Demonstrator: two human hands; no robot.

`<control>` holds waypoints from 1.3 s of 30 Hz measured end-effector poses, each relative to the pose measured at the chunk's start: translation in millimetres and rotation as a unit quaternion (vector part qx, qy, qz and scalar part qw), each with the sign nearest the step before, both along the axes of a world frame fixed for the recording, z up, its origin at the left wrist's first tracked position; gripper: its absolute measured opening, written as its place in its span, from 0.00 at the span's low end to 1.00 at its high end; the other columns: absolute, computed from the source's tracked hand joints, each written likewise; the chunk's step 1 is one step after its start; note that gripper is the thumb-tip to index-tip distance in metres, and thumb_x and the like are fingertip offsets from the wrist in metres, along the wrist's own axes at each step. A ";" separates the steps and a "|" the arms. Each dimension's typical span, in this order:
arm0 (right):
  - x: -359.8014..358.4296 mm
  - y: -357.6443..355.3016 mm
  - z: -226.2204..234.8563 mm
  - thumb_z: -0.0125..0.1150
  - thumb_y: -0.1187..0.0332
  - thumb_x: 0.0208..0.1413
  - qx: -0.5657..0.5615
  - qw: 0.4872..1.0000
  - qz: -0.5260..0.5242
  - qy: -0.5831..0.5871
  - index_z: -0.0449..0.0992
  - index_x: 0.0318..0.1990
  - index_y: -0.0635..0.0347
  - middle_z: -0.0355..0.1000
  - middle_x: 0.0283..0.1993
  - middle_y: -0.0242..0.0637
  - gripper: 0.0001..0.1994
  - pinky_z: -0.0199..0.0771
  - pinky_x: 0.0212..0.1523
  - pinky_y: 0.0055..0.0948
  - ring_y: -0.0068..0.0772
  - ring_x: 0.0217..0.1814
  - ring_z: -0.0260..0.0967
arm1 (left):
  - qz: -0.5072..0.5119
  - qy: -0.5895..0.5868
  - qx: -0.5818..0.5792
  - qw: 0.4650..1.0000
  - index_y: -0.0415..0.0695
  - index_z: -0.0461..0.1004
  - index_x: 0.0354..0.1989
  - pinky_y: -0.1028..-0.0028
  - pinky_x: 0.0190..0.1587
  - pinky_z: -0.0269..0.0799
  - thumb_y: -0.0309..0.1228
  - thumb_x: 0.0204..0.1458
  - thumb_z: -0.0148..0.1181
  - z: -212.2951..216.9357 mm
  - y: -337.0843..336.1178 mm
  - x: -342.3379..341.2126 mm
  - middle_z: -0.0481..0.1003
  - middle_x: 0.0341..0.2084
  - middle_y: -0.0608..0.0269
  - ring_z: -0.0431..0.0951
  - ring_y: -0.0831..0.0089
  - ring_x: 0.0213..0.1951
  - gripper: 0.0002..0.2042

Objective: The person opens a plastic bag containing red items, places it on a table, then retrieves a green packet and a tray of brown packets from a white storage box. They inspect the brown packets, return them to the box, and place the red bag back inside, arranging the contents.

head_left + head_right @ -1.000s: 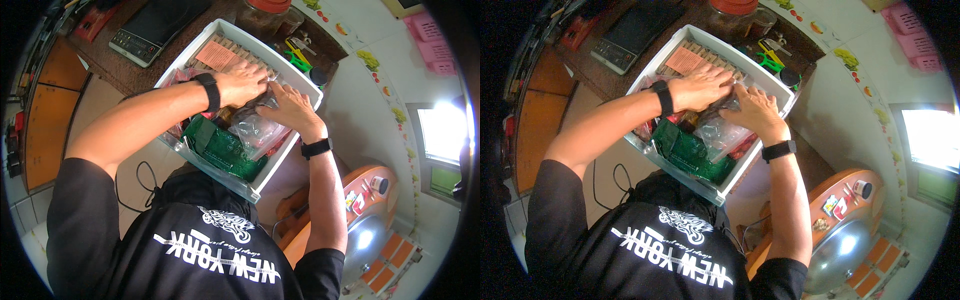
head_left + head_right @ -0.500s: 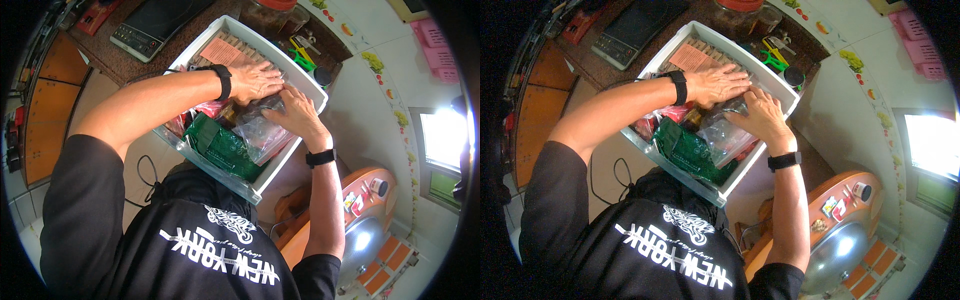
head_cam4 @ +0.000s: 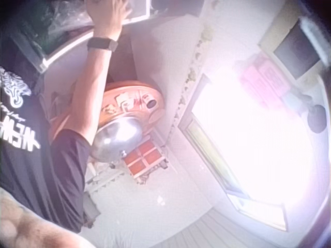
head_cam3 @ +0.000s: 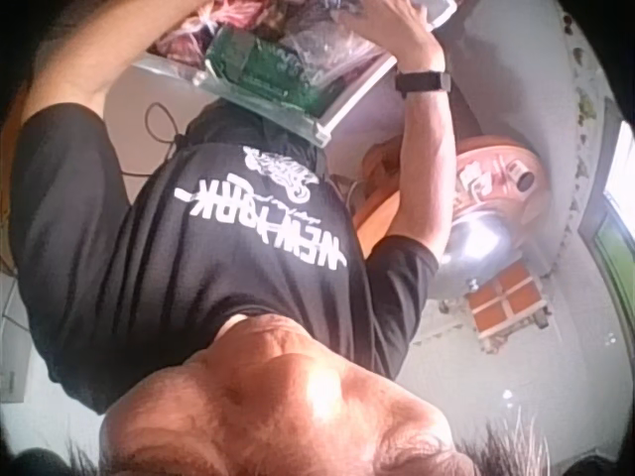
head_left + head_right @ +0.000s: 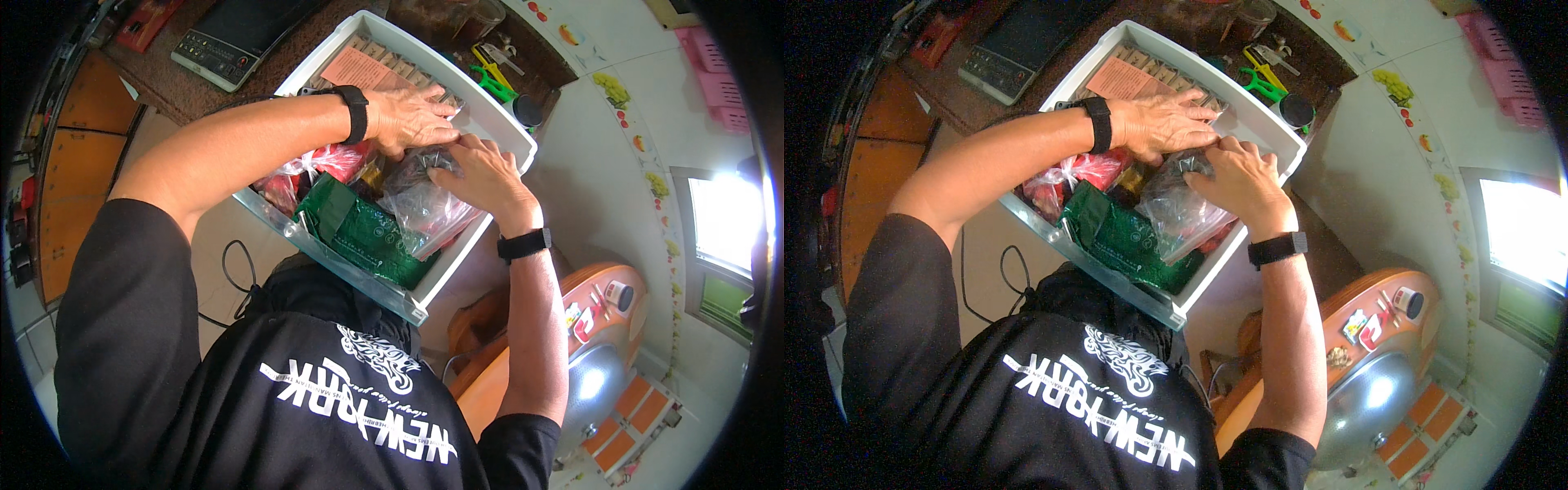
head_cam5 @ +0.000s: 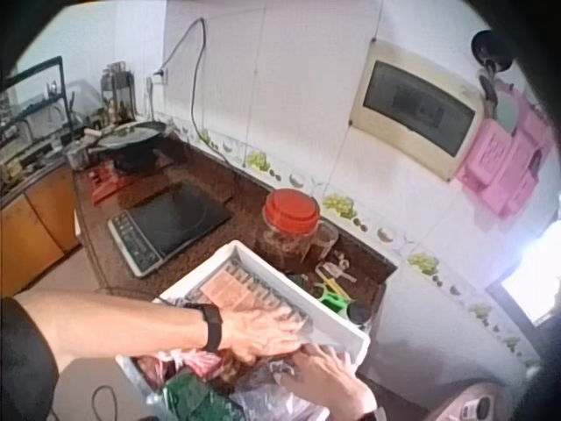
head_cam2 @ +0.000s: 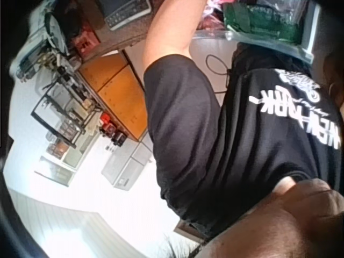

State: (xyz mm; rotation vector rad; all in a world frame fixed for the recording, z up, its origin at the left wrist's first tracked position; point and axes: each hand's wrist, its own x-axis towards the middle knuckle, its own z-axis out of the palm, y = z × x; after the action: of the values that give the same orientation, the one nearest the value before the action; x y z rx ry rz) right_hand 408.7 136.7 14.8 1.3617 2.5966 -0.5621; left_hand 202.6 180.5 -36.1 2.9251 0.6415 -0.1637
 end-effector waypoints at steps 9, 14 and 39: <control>2.4 -16.6 -4.4 0.67 0.56 0.54 0.018 0.999 -0.018 0.039 0.69 0.62 0.59 0.68 0.61 0.45 0.30 0.64 0.60 0.53 0.51 0.65 0.64 | -0.012 -0.010 0.007 1.000 0.44 0.73 0.56 0.46 0.70 0.48 0.37 0.33 0.76 -0.6 3.6 -6.5 0.69 0.59 0.61 0.59 0.57 0.68 0.35; 12.0 -26.5 -7.4 0.66 0.60 0.55 0.049 0.996 0.003 0.080 0.67 0.63 0.49 0.67 0.60 0.45 0.28 0.67 0.59 0.52 0.51 0.64 0.65 | -0.014 -0.054 -0.001 0.998 0.45 0.73 0.54 0.45 0.70 0.48 0.37 0.33 0.75 -0.1 7.2 -9.5 0.69 0.58 0.61 0.60 0.57 0.67 0.34; -32.6 -11.8 -10.3 0.72 0.51 0.49 0.036 0.995 -0.051 -0.078 0.72 0.54 0.65 0.69 0.58 0.45 0.32 0.67 0.57 0.54 0.49 0.63 0.65 | 0.029 -0.036 -0.010 0.999 0.38 0.74 0.53 0.50 0.69 0.53 0.32 0.38 0.70 16.4 -2.3 -13.1 0.69 0.59 0.53 0.63 0.55 0.66 0.29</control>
State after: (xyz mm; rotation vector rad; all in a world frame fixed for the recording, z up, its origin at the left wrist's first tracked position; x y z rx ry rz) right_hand 376.1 124.9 4.5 1.5040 2.4559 -0.3633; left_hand 189.5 178.2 -19.7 2.8750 0.7068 -0.0574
